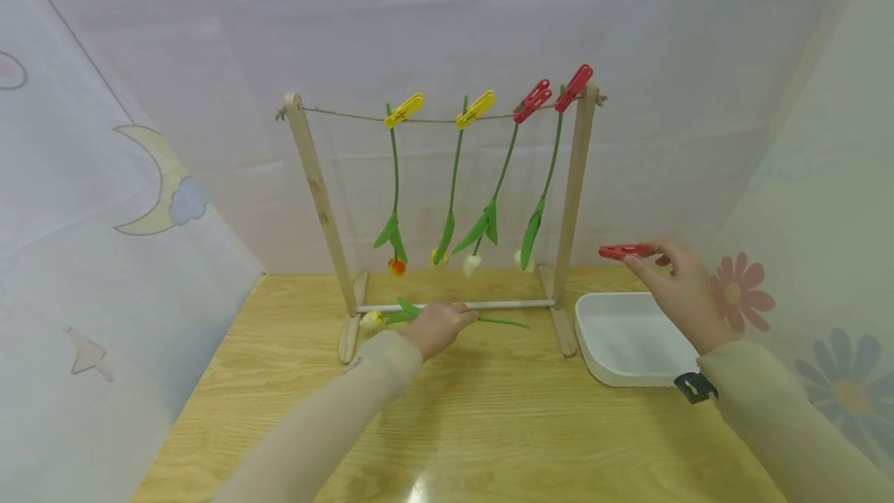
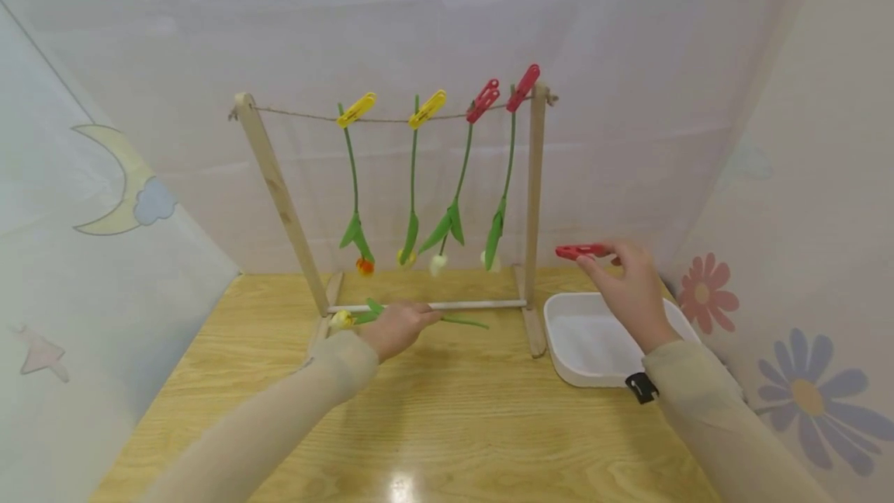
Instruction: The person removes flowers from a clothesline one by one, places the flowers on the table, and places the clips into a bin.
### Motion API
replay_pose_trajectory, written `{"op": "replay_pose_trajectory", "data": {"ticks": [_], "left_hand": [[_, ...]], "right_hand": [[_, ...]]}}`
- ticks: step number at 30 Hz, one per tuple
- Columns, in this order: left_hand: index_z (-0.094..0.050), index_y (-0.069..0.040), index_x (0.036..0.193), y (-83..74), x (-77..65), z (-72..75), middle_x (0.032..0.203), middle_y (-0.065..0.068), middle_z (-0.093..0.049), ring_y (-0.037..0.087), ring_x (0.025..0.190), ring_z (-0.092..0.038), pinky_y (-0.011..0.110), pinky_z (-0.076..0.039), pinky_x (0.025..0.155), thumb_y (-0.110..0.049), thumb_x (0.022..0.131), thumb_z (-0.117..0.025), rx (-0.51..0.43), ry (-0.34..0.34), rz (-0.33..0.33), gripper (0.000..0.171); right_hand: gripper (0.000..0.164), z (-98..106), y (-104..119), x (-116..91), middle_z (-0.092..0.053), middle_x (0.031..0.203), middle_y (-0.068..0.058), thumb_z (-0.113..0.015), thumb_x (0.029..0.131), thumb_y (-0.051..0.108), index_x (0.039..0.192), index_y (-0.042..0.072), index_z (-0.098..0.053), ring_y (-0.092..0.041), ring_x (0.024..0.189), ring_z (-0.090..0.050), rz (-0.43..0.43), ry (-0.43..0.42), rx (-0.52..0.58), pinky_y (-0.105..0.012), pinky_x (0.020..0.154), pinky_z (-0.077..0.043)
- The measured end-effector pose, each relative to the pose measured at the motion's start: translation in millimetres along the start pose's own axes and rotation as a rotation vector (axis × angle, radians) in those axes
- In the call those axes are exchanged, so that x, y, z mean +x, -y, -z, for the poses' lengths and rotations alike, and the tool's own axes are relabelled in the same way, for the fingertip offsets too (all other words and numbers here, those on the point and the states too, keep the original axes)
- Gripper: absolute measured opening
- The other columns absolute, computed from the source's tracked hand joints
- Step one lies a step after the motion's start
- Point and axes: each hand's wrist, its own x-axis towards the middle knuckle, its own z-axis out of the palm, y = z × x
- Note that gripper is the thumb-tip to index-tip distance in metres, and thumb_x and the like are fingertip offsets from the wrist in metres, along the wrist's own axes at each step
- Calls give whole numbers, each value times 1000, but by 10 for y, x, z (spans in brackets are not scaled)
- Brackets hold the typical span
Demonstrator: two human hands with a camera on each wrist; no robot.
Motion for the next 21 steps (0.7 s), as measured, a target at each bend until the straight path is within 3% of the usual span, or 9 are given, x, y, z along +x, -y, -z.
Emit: {"op": "replay_pose_trajectory", "data": {"ticks": [8,17,21], "left_hand": [[-71,-11,112,-27,29,-81,105,3,-72,14,89,-69,23,-56,77,5,84,-70,18,57,35,32],[-71,-12,111,-53,31,-108,103,1,-72,11,87,-69,22,-56,77,3,84,-72,30,57,53,31],[-72,-13,110,-55,29,-189,102,0,-72,10,85,-69,20,-55,75,2,83,-73,31,61,62,31]], "right_hand": [[37,39,-60,-30,-57,109,-27,-61,97,22,114,-11,-61,-28,91,-40,11,25,-23,-39,73,-31],[36,71,-149,-44,-61,106,-29,-65,95,20,116,-9,-61,-39,92,-49,45,66,-81,-42,72,-37],[37,91,-184,-69,-62,104,-28,-65,94,21,117,-7,-61,-40,91,-51,47,93,-101,-43,70,-40]]}}
